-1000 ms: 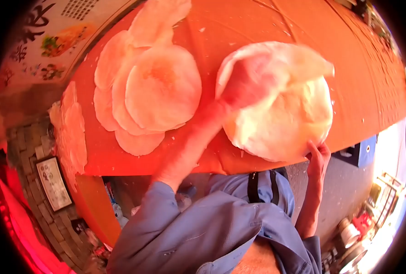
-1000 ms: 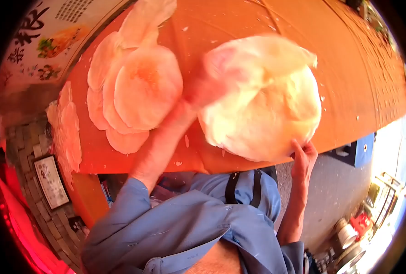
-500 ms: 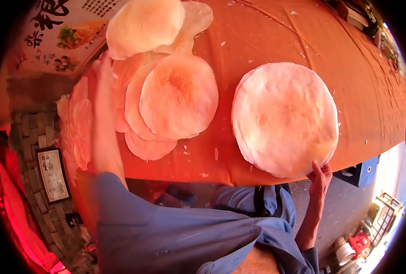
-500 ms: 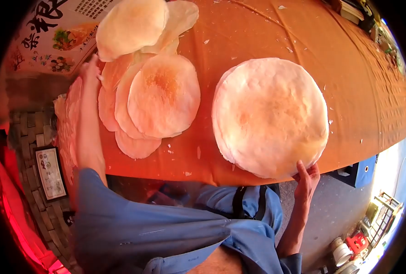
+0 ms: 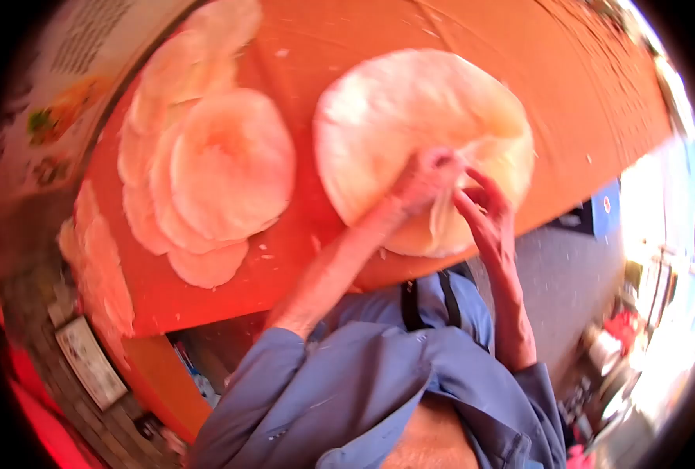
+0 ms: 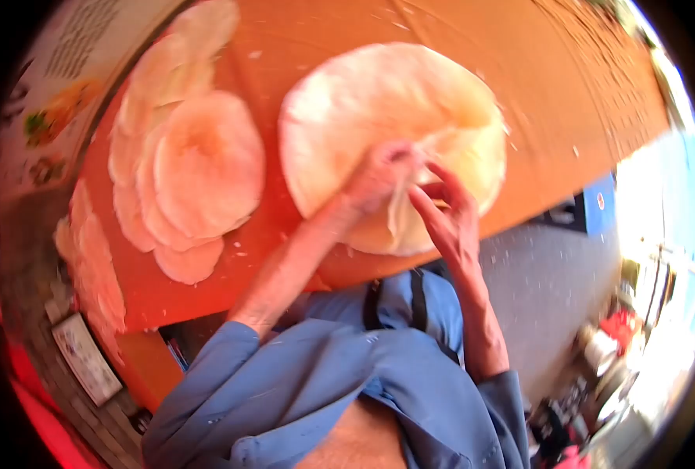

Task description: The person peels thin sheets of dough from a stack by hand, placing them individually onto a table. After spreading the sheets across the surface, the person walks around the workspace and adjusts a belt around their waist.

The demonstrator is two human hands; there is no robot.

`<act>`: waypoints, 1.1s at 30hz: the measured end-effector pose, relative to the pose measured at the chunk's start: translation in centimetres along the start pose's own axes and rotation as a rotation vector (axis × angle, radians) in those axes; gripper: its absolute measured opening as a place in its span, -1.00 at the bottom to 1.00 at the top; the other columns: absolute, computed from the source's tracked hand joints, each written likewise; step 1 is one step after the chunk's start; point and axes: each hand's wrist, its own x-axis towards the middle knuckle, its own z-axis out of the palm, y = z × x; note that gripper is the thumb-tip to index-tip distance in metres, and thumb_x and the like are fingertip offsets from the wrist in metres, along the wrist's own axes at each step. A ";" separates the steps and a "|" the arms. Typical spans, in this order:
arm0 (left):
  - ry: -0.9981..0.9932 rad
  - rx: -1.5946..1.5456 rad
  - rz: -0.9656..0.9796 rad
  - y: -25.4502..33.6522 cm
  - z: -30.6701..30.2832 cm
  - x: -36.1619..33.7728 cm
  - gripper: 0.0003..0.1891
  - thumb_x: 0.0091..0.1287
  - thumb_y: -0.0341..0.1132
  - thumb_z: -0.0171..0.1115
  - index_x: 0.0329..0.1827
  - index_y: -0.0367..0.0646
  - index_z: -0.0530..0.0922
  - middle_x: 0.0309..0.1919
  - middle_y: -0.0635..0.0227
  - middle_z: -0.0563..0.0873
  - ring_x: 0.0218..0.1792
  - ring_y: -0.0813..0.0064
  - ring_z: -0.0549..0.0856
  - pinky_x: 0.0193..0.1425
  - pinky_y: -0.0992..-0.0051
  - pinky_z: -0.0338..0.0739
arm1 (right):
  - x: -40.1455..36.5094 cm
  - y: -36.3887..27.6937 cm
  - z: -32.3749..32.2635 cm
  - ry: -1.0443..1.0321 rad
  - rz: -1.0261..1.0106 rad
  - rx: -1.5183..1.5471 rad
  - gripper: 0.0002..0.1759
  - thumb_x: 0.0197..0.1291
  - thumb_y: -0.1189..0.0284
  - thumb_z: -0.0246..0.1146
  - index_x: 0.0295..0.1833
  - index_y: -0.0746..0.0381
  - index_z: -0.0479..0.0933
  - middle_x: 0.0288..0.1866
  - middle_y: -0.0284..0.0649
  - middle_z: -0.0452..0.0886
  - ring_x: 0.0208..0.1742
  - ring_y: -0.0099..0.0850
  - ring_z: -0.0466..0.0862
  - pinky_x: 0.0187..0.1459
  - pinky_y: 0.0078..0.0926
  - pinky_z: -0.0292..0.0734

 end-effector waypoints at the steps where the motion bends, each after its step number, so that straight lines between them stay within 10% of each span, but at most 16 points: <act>1: -0.037 -0.110 0.015 0.9 0.2 -0.8 -0.82 0.42 -0.31 0.21 -0.09 -0.24 0.65 -0.25 0.50 0.65 -0.19 0.74 0.56 -0.10 0.64 0.51 | -0.1 0.8 -0.6 0.026 0.025 0.023 -0.43 0.17 0.35 0.43 0.25 0.33 0.49 -0.28 -0.22 0.67 -0.24 -0.50 0.65 -0.14 -0.52 0.56; 5: -0.023 -0.082 -0.023 0.4 1.3 -1.8 -0.81 0.43 -0.37 0.17 -0.05 -0.31 0.62 -0.24 0.44 0.67 -0.19 0.71 0.60 -0.12 0.63 0.53 | -0.4 1.7 -1.6 0.186 0.141 0.196 -0.31 0.08 0.21 0.51 0.25 0.32 0.48 -0.14 -0.16 0.64 -0.24 -0.48 0.65 -0.25 -0.57 0.56; 13: 0.096 -0.165 0.053 3.3 -2.8 -2.7 -0.86 0.36 -0.51 0.12 -0.11 -0.33 0.60 -0.28 0.31 0.71 -0.29 0.54 0.72 -0.21 0.55 0.65 | -0.8 5.9 -4.3 0.282 0.150 0.114 -0.38 0.09 0.58 0.19 0.33 0.47 0.35 -0.49 -0.28 0.59 -0.50 -0.59 0.54 -0.45 -0.59 0.45; 21: 0.193 0.078 0.221 19.5 -8.6 -4.4 -0.65 0.36 -0.43 0.20 0.18 -0.34 0.54 0.03 0.22 0.71 0.02 0.41 0.70 0.19 0.40 0.59 | -0.6 6.8 -3.7 0.267 0.102 0.117 -0.40 0.13 0.59 0.16 0.34 0.46 0.31 -0.49 -0.34 0.53 -0.53 -0.61 0.49 -0.51 -0.63 0.38; 26: 0.320 0.162 0.703 31.9 -6.2 -4.9 -0.60 0.30 -0.41 0.20 0.20 -0.36 0.53 -0.01 0.15 0.71 -0.04 0.29 0.72 0.17 0.35 0.61 | -0.7 5.2 -3.9 0.215 0.123 0.094 -0.32 0.12 0.55 0.24 0.37 0.51 0.26 -0.49 -0.31 0.55 -0.52 -0.58 0.54 -0.48 -0.64 0.48; 29: 0.582 0.147 0.564 39.6 -15.3 -8.0 -0.53 0.39 -0.41 0.16 0.34 -0.38 0.41 0.22 0.09 0.59 0.21 0.22 0.60 0.38 0.22 0.48 | -0.8 4.9 -3.5 0.251 0.137 0.081 -0.31 0.12 0.53 0.29 0.36 0.52 0.26 -0.50 -0.30 0.55 -0.51 -0.58 0.54 -0.48 -0.64 0.47; 33: 0.880 0.229 0.547 33.8 -27.3 -11.1 -0.55 0.39 -0.46 0.10 0.34 -0.40 0.36 0.30 0.05 0.49 0.31 0.16 0.50 0.37 0.14 0.45 | -1.0 5.2 -3.3 0.268 0.113 0.038 -0.30 0.12 0.53 0.32 0.36 0.54 0.26 -0.50 -0.31 0.53 -0.50 -0.59 0.53 -0.48 -0.64 0.47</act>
